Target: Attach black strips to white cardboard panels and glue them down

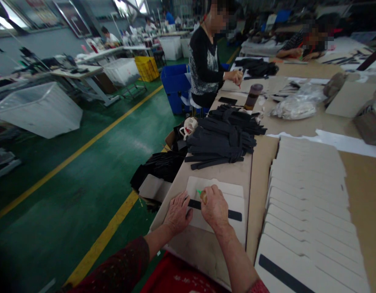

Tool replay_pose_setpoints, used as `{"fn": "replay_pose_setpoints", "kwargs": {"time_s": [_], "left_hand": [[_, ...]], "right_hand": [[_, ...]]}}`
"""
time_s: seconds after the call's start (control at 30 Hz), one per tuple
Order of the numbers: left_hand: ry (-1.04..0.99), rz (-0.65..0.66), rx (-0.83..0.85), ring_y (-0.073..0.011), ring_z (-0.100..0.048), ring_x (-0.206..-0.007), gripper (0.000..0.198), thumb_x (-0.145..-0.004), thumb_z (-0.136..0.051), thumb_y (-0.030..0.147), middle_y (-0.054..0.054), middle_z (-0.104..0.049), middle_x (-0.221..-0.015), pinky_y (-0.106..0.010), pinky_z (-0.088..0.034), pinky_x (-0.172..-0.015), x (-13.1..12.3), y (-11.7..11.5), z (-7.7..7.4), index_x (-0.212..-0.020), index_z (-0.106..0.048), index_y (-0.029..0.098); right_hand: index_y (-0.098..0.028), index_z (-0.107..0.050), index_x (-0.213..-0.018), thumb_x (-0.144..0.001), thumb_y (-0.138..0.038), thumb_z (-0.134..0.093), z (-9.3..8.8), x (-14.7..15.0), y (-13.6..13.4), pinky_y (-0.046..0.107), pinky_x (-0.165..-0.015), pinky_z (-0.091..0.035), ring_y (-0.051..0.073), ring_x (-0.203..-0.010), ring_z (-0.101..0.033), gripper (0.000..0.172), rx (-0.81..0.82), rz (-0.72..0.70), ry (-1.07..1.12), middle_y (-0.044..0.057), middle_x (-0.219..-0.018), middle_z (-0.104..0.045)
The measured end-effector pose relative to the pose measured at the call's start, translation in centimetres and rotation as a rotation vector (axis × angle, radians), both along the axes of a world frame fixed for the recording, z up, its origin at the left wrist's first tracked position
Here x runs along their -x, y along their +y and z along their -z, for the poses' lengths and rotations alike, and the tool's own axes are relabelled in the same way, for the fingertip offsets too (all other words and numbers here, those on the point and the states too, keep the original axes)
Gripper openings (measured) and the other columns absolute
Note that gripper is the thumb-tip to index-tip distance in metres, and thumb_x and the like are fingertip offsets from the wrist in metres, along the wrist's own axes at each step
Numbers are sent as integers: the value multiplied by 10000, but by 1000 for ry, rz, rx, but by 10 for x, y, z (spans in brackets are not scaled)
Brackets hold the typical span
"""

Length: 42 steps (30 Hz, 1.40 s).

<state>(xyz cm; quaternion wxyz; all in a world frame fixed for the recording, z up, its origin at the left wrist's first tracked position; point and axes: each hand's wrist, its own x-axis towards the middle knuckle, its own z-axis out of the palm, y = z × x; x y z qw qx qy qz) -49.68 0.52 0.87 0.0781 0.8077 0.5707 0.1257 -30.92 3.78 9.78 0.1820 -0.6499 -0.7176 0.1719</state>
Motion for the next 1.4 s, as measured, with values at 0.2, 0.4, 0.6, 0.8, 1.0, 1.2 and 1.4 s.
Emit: {"fn": "replay_pose_setpoints", "kwargs": {"time_s": [0.2, 0.4, 0.6, 0.8, 1.0, 1.2, 1.4], "left_hand": [[-7, -4, 47, -316, -362, -1389, 523, -857, -552, 267, -163, -407, -1509, -531, -330, -1105, -1, 1, -5, -1364, -467, 169], [-23, 0, 55, -315, -349, -1398, 530, -848, -559, 269, -155, -419, -1500, -521, -318, -1113, -1, 1, -6, -1361, -469, 175], [-26, -12, 49, -316, -356, -1394, 514, -855, -552, 275, -168, -432, -1488, -523, -317, -1115, -1, 1, -6, -1353, -485, 163], [-31, -2, 50, -310, -353, -1396, 547, -840, -566, 270, -153, -416, -1504, -514, -313, -1121, -1, 1, -6, -1370, -467, 177], [-22, -3, 47, -310, -346, -1397, 531, -844, -565, 261, -148, -404, -1513, -519, -314, -1117, -1, 1, -7, -1361, -474, 180], [-7, -1, 25, -316, -355, -1393, 511, -854, -557, 264, -155, -443, -1477, -518, -324, -1110, -1, 1, -5, -1350, -482, 168], [-11, -4, 13, -323, -363, -1388, 497, -850, -565, 264, -164, -444, -1475, -524, -331, -1105, 0, 0, -4, -1334, -497, 175]], "right_hand": [[-230, -569, -1008, -820, -177, -619, -3, 24, 12, 287, -802, -416, 204, -976, -526, 202, -10, -70, 18, 46, -1044, -571], [-228, -568, -998, -815, -172, -624, -6, 19, 14, 283, -792, -410, 201, -960, -531, 200, -5, -81, -17, 42, -1034, -574], [-228, -567, -1008, -826, -191, -627, -9, 7, 9, 290, -777, -414, 209, -955, -539, 195, 5, -57, -28, 48, -1038, -575], [-233, -570, -1008, -815, -196, -644, -7, 19, 14, 281, -793, -423, 202, -963, -544, 210, 1, -68, -6, 46, -1047, -576], [-229, -567, -1015, -796, -228, -681, -7, 20, 23, 281, -793, -426, 201, -966, -551, 247, -3, -121, -26, 44, -1051, -580], [-234, -559, -996, -796, -221, -686, -10, 6, 18, 276, -743, -409, 188, -913, -557, 237, -12, -96, -68, 29, -1022, -573], [-238, -552, -992, -804, -225, -675, -15, -3, 15, 275, -707, -388, 185, -909, -559, 225, 2, -91, -96, 26, -1025, -568]]}}
